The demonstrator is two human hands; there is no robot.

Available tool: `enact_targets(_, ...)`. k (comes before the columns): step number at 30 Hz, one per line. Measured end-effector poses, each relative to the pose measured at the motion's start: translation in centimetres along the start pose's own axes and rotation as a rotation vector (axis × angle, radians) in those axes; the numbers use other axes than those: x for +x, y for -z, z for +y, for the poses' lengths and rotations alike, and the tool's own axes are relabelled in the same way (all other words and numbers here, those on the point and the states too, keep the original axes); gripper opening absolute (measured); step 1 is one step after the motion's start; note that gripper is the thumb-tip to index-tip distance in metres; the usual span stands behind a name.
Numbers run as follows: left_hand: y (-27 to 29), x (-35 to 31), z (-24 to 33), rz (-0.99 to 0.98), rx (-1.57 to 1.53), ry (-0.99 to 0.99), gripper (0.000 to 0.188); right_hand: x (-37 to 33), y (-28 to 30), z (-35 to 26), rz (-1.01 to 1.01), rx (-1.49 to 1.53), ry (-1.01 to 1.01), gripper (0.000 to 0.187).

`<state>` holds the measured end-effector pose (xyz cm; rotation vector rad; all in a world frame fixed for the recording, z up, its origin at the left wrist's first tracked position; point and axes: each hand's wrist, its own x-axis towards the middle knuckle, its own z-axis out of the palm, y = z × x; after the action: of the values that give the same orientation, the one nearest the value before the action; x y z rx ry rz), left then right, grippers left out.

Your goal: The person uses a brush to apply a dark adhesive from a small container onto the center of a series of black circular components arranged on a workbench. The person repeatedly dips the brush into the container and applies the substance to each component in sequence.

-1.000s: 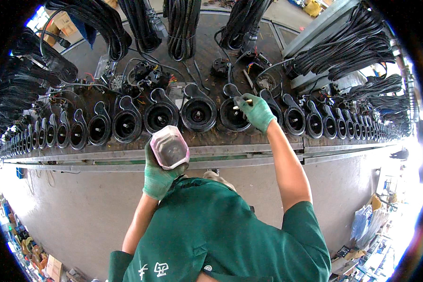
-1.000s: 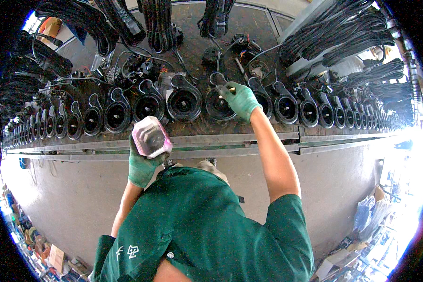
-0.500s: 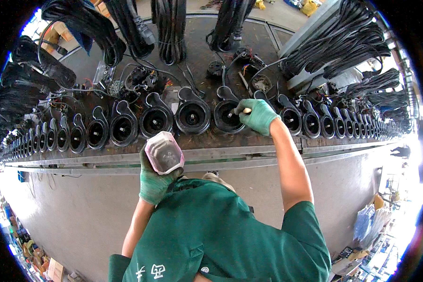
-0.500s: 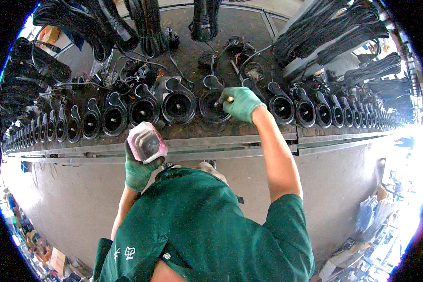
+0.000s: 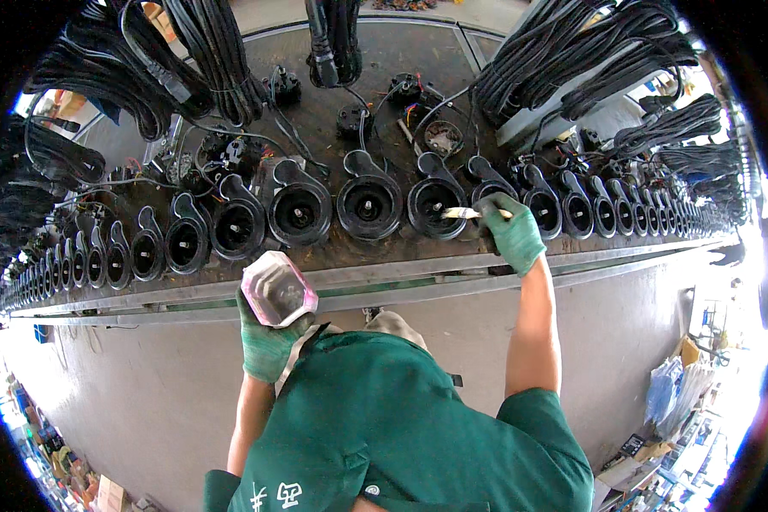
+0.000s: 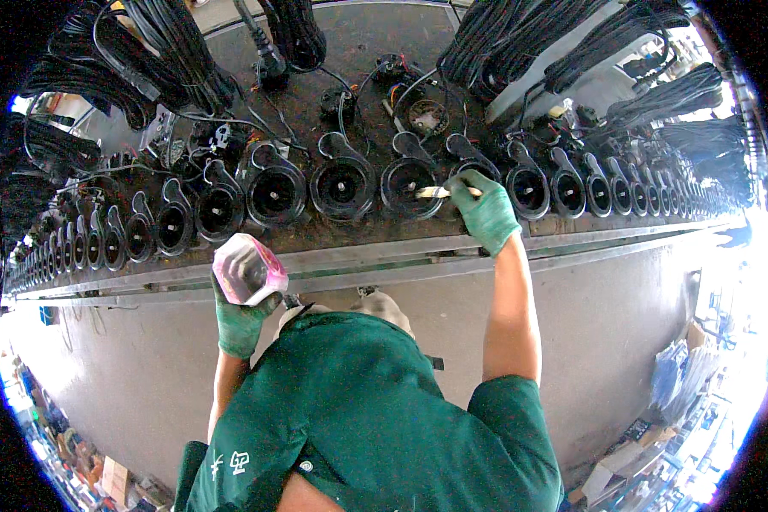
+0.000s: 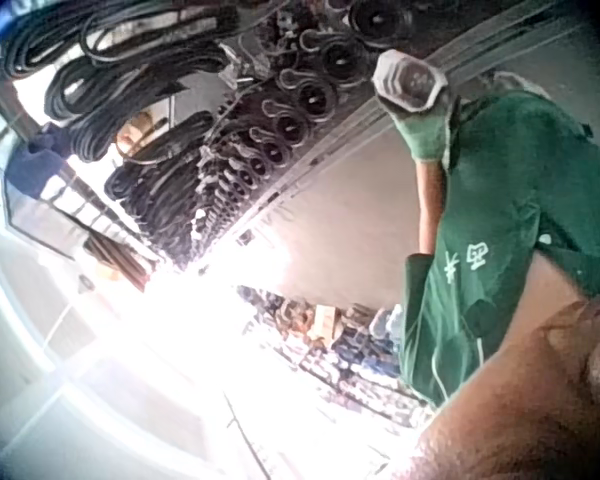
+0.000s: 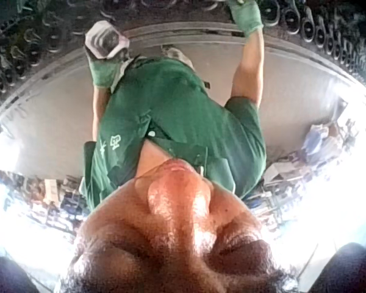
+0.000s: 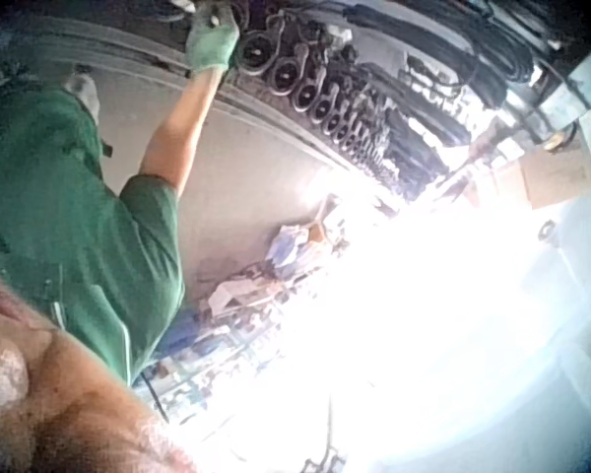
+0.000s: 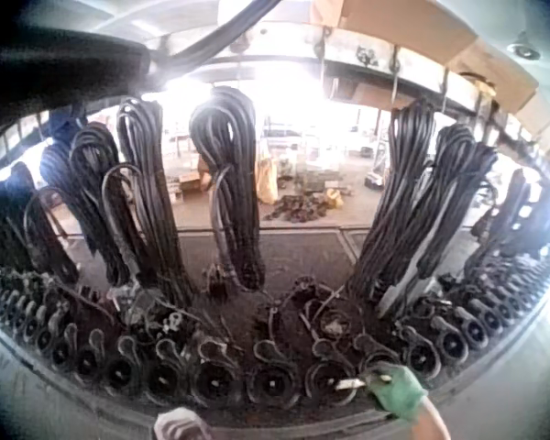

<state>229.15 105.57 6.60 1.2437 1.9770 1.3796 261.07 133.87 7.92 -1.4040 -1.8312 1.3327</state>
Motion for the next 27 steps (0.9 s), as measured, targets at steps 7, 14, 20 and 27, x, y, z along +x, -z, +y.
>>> enact_targets(7,-0.9,-1.1,1.2,-0.006,0.145,-0.082,0.082,5.1,-2.1,-0.3,-0.224,-0.152,-0.054,0.017)
enact_targets(14,-0.4,-1.3,0.5,-0.002,-0.211,0.174,0.085,6.7,-4.9,-1.7,-0.306,-0.199,0.025,0.021)
enact_targets(20,0.1,-0.2,-2.2,-0.115,-0.044,-0.023,0.095,5.0,-4.5,-1.9,-0.342,-0.552,0.11,0.018)
enact_targets(27,-0.4,-0.4,-4.5,-0.17,-0.246,0.09,0.103,5.1,-3.1,-3.1,-0.339,-0.612,0.053,0.015)
